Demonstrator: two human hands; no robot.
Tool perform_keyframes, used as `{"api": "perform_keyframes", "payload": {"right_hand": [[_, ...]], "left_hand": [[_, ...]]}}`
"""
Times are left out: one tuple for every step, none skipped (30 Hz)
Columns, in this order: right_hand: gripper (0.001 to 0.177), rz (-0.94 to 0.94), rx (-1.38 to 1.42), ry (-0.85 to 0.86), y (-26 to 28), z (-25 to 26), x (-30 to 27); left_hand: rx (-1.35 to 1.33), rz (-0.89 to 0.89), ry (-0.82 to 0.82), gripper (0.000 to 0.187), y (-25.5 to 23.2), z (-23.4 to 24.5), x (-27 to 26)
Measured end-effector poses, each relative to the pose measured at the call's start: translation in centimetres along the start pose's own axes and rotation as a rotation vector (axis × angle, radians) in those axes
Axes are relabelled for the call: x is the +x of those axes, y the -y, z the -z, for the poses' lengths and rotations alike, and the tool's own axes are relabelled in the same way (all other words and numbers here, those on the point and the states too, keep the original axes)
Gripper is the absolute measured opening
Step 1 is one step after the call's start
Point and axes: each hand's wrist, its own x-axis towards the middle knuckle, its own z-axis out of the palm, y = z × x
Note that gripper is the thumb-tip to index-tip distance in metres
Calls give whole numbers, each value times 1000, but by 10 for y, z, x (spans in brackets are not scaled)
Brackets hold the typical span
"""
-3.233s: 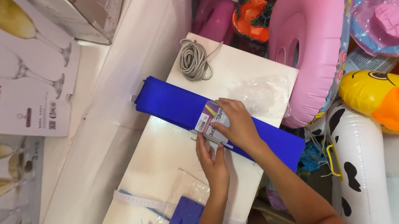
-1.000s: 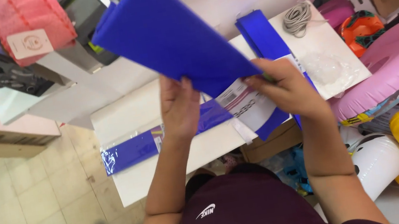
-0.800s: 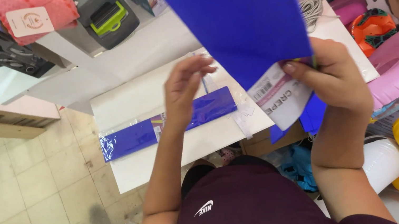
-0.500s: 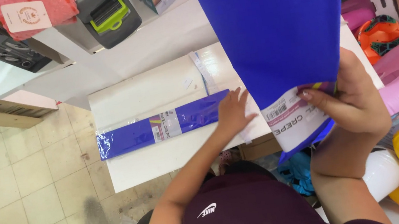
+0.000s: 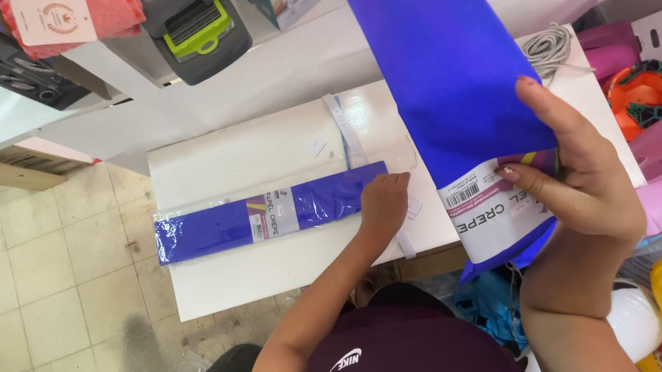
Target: The person places a folded sheet of blue crepe paper into a clear plastic bag and smooths the bag.
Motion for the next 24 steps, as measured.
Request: {"api": "perform_keyframes", "payload": {"right_hand": [[79,3,2,4,7,0,5],[72,-8,25,30,15,-1,11],[65,-22,49,55,23,-1,14],[65,-22,51,58,25,-2,18],[64,-41,76,63,28,-3,21],[63,-60,100,67,30,-4,25],[63,-58,103,71,29,-4,29],[64,-91,86,82,28,-4,34],[65,-122,67,94,27,-4,39],[65,-119,68,98,26,-7,40],[65,-79,110,92,24,-8,43],[66,-39,151,87,24,-10,46],[66,-30,151,93,22,-11,47],[86,55,244,108,20,-11,48],[107,134,338,123,19,-12,47],[107,138,340,130,20,-12,47],[114,148,395,106,20,-12,46],[122,158,450,82,21,-13,46],[122,167,452,87,25,-14,47],[106,165,355,66,29,-15,47],[91,161,258,47,33,-16,48],[91,168,259,54,37,-20,51],[67,150,188,61,41,-25,53],[43,133,116,68,44,-30,56]], "left_hand": [[3,4,-1,32,3,16,9],[-71,23,-63,24,5,32,17],[-146,42,-123,17,6,49,24],[-144,45,-122,17,9,71,35],[-260,15,-149,14,12,94,45],[-375,-17,-175,13,15,117,56],[-372,-13,-175,13,19,133,59],[-432,-31,-203,12,23,149,63],[-493,-50,-233,11,27,165,67],[-490,-47,-235,11,30,181,69],[-461,-76,-279,8,33,198,73],[-431,-106,-322,9,35,215,76],[-424,-103,-331,9,37,236,79],[-425,-110,-359,5,39,257,82],[-428,-116,-384,8,40,279,83],[-422,-111,-389,8,41,302,84],[-431,-111,-417,11,42,327,85],[-441,-112,-445,15,43,351,86],[-432,-112,-453,15,46,366,87],[-386,-92,-498,16,48,382,87],[-342,-69,-542,18,50,397,86],[-334,-65,-550,18,49,407,85],[-307,-90,-545,16,47,416,82],[-280,-115,-540,17,45,426,79]]}}
